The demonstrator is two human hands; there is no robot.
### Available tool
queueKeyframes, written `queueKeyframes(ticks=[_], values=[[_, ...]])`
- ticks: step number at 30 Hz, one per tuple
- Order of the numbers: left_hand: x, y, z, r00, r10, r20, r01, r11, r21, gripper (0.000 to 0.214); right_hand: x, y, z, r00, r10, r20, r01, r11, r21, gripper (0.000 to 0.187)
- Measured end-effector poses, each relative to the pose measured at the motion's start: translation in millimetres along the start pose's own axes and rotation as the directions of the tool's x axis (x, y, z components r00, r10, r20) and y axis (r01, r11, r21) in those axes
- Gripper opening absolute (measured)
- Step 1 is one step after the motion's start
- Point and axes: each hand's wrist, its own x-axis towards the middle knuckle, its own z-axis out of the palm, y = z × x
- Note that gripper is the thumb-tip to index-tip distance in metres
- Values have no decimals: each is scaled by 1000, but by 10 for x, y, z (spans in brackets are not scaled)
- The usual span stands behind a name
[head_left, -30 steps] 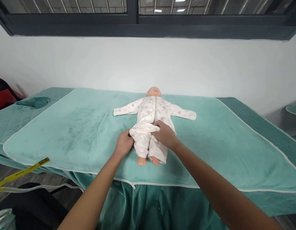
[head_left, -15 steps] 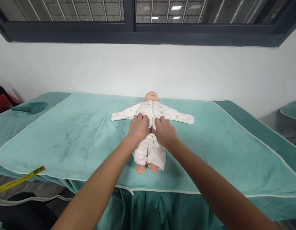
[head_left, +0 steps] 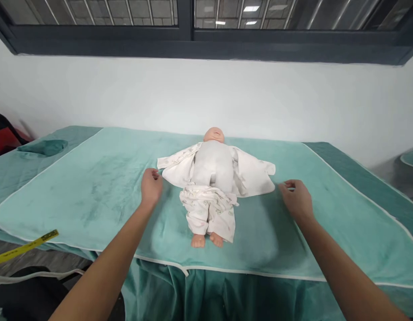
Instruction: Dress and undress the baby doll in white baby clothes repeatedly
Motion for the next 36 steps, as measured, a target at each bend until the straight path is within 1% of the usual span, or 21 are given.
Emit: queueKeyframes(ticks=[1,2,3,4,5,7,8,10,12,13,14,15,17,19,21,25,28,30,32,33,36], values=[[-60,34,27,999,30,21,-30,1000,-6,15,-59,-41,35,999,-45,21,45,999,6,11],[-125,90,57,995,62,82,-61,998,-22,14,-127,-113,93,992,-103,71,101,994,27,11],[-190,161,82,977,91,190,-83,995,-52,12,-200,-207,167,977,-163,137,156,986,60,11],[-250,238,96,938,115,326,-90,992,-92,11,-273,-311,248,944,-237,230,217,970,110,11],[-300,312,95,879,134,459,-81,988,-133,13,-340,-414,329,903,-302,305,264,951,161,11],[-366,426,45,750,151,644,-39,982,-184,21,-439,-579,459,775,-445,449,355,894,274,13],[-383,460,1,702,152,695,-24,982,-189,24,-466,-630,497,713,-501,491,387,864,320,14],[-393,477,-93,648,141,748,-15,985,-172,28,-482,-665,517,609,-581,540,436,814,384,15],[-394,449,-155,584,129,802,7,986,-164,32,-473,-638,482,569,-617,544,473,786,398,15],[-397,429,-164,565,124,816,22,986,-165,33,-471,-616,457,553,-632,543,492,774,399,16],[-403,410,-160,559,120,821,35,985,-168,34,-476,-592,431,544,-645,537,516,761,393,16],[-411,397,-146,562,122,818,42,984,-175,34,-488,-571,409,544,-656,524,542,751,377,17],[-432,395,-108,576,140,805,22,982,-187,32,-533,-536,381,567,-666,484,591,739,325,17],[-448,423,-88,570,176,802,-33,981,-192,27,-586,-510,378,589,-674,445,630,728,269,17],[-448,462,-94,560,210,802,-106,978,-182,20,-625,-490,392,596,-680,427,647,721,247,15],[-411,488,-92,563,282,777,-244,955,-170,10,-630,-495,422,604,-641,473,611,754,240,13],[-408,448,-28,579,347,738,-270,935,-228,10,-590,-533,416,598,-604,527,582,779,233,12],[-430,418,30,607,361,708,-250,932,-261,11,-547,-551,409,567,-629,532,597,758,261,14],[-455,398,95,656,345,671,-217,938,-270,13,-486,-555,426,554,-669,496,622,728,287,17],[-462,394,131,688,331,645,-203,942,-267,14,-449,-554,450,568,-681,462,630,721,289,16],[-428,404,262,796,279,537,-187,957,-219,15,-324,-562,591,665,-680,308,626,733,266,13]])
